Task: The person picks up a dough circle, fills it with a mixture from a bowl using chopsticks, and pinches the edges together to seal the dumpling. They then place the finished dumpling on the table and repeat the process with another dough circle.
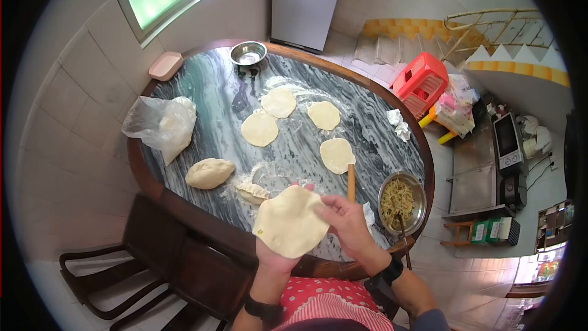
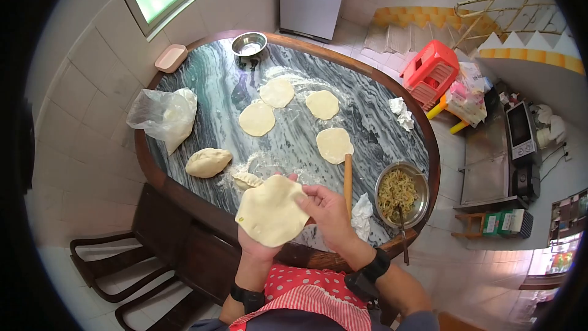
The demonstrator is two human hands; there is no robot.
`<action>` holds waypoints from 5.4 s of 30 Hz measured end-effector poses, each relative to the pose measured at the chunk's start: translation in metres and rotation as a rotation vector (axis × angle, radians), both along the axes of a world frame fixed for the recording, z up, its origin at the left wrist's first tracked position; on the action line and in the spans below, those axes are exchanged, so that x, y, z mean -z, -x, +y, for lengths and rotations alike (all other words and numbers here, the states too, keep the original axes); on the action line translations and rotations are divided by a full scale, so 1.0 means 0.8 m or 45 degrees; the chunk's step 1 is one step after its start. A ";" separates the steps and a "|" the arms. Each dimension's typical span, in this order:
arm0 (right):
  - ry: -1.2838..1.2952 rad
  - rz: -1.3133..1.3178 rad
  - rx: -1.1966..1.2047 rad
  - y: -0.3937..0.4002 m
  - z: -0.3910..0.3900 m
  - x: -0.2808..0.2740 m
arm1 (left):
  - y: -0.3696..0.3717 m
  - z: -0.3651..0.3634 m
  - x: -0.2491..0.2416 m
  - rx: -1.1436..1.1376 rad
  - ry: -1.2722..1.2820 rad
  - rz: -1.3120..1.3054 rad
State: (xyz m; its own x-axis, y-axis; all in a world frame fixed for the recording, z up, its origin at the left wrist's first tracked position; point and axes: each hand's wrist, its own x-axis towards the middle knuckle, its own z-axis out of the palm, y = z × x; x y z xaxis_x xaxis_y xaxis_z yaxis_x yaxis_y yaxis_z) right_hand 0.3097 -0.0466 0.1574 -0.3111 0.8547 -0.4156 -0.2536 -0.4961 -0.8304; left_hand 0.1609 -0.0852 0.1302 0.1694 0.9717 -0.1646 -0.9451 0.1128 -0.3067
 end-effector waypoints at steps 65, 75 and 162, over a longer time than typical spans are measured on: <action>-1.227 -1.130 0.001 0.121 0.015 -0.026 | 0.047 0.100 0.007 0.299 -0.152 0.272; -1.539 -1.413 -0.117 0.096 -0.016 -0.020 | 0.052 0.106 0.009 0.278 -0.124 0.162; -0.327 -0.556 0.726 -0.434 -0.012 0.126 | -0.272 0.023 0.014 0.381 0.267 0.403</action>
State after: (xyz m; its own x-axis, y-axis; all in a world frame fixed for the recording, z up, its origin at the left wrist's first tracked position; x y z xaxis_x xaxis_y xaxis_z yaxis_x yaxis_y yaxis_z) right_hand 0.6569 -0.0566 0.0566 0.3544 0.9202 -0.1662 -0.0348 -0.1646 -0.9857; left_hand 0.3784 -0.0665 0.1191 0.3462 0.8285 -0.4401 -0.9313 0.3602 -0.0545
